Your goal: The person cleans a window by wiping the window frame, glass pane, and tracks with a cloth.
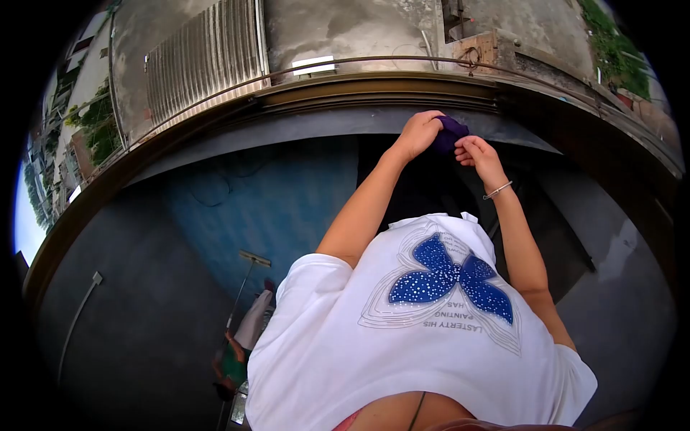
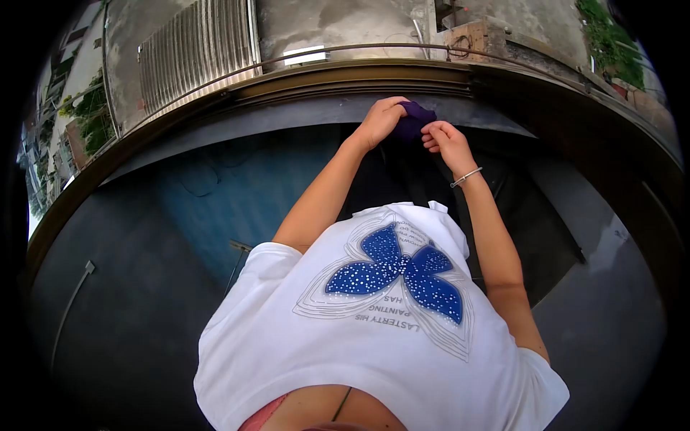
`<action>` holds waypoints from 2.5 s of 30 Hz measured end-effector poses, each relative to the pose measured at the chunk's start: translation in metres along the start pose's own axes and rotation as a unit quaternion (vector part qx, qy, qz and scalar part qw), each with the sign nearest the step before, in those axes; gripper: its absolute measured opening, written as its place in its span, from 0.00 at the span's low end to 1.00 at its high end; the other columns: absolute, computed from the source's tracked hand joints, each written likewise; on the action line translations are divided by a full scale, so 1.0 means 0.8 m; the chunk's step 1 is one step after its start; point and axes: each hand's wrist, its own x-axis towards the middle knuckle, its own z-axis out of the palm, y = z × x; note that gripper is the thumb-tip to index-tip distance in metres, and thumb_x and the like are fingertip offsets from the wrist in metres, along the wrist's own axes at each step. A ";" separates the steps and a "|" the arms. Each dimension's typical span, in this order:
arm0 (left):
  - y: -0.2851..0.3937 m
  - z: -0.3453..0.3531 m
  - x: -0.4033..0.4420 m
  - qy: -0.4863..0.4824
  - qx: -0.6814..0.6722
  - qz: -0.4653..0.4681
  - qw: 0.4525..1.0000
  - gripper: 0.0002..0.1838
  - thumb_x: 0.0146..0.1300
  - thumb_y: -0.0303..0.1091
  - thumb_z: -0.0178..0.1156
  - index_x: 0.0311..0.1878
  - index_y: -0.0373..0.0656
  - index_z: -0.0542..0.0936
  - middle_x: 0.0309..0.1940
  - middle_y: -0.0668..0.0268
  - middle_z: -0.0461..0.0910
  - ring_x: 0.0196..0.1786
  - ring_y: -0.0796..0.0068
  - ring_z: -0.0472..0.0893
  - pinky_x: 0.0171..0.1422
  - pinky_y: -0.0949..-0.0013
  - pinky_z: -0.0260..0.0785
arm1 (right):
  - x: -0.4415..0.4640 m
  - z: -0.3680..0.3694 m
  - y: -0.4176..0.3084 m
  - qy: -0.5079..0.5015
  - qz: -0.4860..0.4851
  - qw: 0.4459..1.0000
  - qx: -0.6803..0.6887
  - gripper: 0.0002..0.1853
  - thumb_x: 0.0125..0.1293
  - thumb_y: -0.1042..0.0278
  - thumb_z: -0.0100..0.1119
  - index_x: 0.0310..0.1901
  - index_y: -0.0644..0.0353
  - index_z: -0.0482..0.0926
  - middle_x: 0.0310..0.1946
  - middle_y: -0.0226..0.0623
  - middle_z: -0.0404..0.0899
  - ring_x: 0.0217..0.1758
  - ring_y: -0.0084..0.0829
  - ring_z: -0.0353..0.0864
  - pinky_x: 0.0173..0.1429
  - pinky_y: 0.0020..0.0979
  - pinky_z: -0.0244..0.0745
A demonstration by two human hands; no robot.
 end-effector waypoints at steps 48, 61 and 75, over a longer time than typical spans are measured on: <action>-0.036 -0.345 -0.183 0.432 0.474 -0.145 0.753 0.24 0.65 0.44 0.52 0.64 0.50 0.69 0.45 0.52 0.78 0.45 0.49 0.81 0.46 0.49 0.75 | -0.037 0.129 0.016 0.049 -0.004 0.999 -0.016 0.11 0.72 0.63 0.49 0.45 0.58 0.79 0.34 0.28 0.80 0.35 0.19 0.78 0.41 0.21 0.73; -0.034 -0.568 -0.267 0.426 0.459 -0.358 0.692 0.27 0.65 0.40 0.44 0.69 0.58 0.65 0.52 0.52 0.80 0.54 0.50 0.80 0.54 0.49 0.72 | -0.057 0.166 0.038 0.081 0.008 0.996 -0.033 0.10 0.72 0.64 0.49 0.44 0.58 0.79 0.33 0.28 0.79 0.34 0.18 0.77 0.40 0.21 0.72; -0.040 -0.428 -0.220 0.410 0.345 -0.199 0.821 0.27 0.65 0.40 0.46 0.69 0.56 0.64 0.48 0.46 0.80 0.52 0.45 0.79 0.55 0.48 0.71 | -0.037 0.228 0.025 -0.001 -0.006 0.994 -0.107 0.09 0.72 0.64 0.50 0.44 0.58 0.78 0.32 0.27 0.78 0.33 0.18 0.76 0.39 0.20 0.72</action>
